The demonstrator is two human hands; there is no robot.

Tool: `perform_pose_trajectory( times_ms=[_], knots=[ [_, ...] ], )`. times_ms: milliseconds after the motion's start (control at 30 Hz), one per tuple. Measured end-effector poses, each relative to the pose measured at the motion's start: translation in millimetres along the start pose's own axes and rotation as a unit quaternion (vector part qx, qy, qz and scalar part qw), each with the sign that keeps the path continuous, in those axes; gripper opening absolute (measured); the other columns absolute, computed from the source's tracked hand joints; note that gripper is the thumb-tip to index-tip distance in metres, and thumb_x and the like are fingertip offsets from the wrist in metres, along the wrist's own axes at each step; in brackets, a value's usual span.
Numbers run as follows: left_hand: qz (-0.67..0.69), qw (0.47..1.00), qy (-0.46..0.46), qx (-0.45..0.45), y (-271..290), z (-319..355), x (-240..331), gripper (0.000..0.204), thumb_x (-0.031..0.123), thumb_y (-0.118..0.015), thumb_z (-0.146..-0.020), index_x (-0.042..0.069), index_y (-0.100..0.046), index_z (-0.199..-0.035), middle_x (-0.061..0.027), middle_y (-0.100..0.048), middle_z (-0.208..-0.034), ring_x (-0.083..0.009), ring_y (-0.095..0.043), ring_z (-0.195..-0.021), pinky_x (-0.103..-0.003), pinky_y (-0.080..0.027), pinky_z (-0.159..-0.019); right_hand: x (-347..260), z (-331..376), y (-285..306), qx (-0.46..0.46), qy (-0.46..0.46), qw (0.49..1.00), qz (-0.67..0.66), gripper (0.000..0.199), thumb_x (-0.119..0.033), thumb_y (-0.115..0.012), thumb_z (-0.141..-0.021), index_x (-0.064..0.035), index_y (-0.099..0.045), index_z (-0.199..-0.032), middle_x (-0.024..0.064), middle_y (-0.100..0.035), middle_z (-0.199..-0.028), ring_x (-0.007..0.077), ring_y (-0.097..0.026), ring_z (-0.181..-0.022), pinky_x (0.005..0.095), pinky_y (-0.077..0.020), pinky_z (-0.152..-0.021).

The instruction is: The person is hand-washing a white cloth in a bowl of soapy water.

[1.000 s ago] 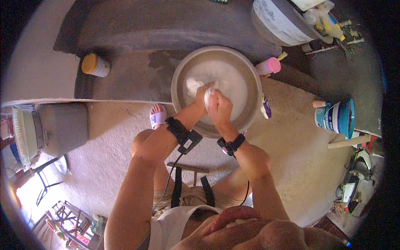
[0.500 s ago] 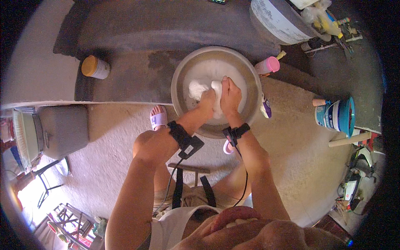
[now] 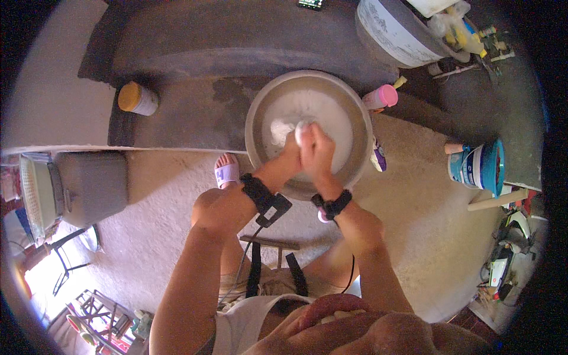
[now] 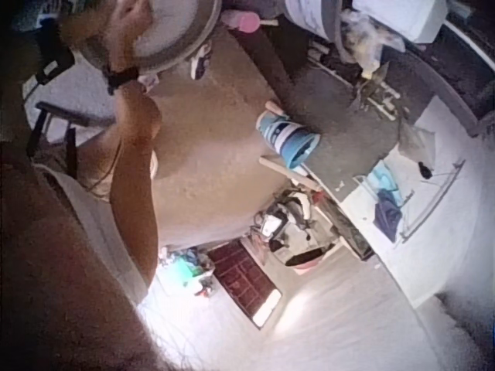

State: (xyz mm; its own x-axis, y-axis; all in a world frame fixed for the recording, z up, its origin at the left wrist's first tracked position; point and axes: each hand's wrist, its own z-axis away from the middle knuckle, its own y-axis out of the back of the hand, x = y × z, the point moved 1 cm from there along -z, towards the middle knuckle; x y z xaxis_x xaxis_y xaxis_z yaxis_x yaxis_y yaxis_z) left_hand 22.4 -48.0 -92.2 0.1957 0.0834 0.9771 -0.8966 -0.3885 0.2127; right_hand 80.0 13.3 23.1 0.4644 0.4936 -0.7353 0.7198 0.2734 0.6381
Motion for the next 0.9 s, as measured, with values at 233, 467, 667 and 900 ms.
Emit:
perform_pose_trajectory(
  times_ms=[233, 467, 667, 900],
  knots=[
    [0.381, 0.912, 0.143, 0.044, -28, -3, 89, 0.022, 0.024, -0.041, -0.091, 0.009, -0.056, -0.094, -0.0058, -0.060, -0.089, -0.0225, -0.059, -0.083, -0.038, -0.048, -0.070, 25, -6, 41, -0.029, 0.003, 0.998, 0.054, 0.031, -0.031, -0.043, -0.091, -0.0057, -0.056, -0.078, 0.0223, -0.058, -0.068, 0.0403, -0.058, -0.064, 0.0470, -0.0442, -0.057],
    [0.432, 0.878, 0.203, 0.044, 11, 0, 75, 0.026, 0.025, -0.039, -0.091, 0.008, -0.057, -0.096, -0.0090, -0.061, -0.092, -0.0233, -0.059, -0.088, -0.039, -0.049, -0.069, -27, 17, 17, -0.006, 0.071, 0.997, -0.029, 0.025, -0.027, -0.044, -0.089, -0.0057, -0.055, -0.083, 0.0208, -0.059, -0.066, 0.0397, -0.058, -0.060, 0.0480, -0.0442, -0.055],
    [0.462, 0.803, 0.362, 0.098, -1, -13, 46, 0.030, 0.026, -0.035, -0.091, 0.007, -0.058, -0.097, -0.0113, -0.061, -0.094, -0.0234, -0.059, -0.091, -0.039, -0.049, -0.066, -5, -15, 11, -0.018, -0.009, 0.999, 0.048, 0.023, -0.027, -0.045, -0.089, -0.0060, -0.054, -0.082, 0.0191, -0.058, -0.064, 0.0395, -0.058, -0.059, 0.0483, -0.0435, -0.053],
    [-0.057, 0.997, -0.051, 0.022, 23, 10, 76, 0.028, 0.027, -0.039, -0.091, 0.008, -0.058, -0.098, -0.0095, -0.061, -0.090, -0.0234, -0.061, -0.076, -0.040, -0.049, -0.063, -16, 5, 16, -0.024, 0.079, 0.996, 0.024, 0.025, -0.028, -0.046, -0.090, -0.0053, -0.053, -0.084, 0.0179, -0.059, -0.065, 0.0392, -0.058, -0.059, 0.0487, -0.0436, -0.053]
  ],
)
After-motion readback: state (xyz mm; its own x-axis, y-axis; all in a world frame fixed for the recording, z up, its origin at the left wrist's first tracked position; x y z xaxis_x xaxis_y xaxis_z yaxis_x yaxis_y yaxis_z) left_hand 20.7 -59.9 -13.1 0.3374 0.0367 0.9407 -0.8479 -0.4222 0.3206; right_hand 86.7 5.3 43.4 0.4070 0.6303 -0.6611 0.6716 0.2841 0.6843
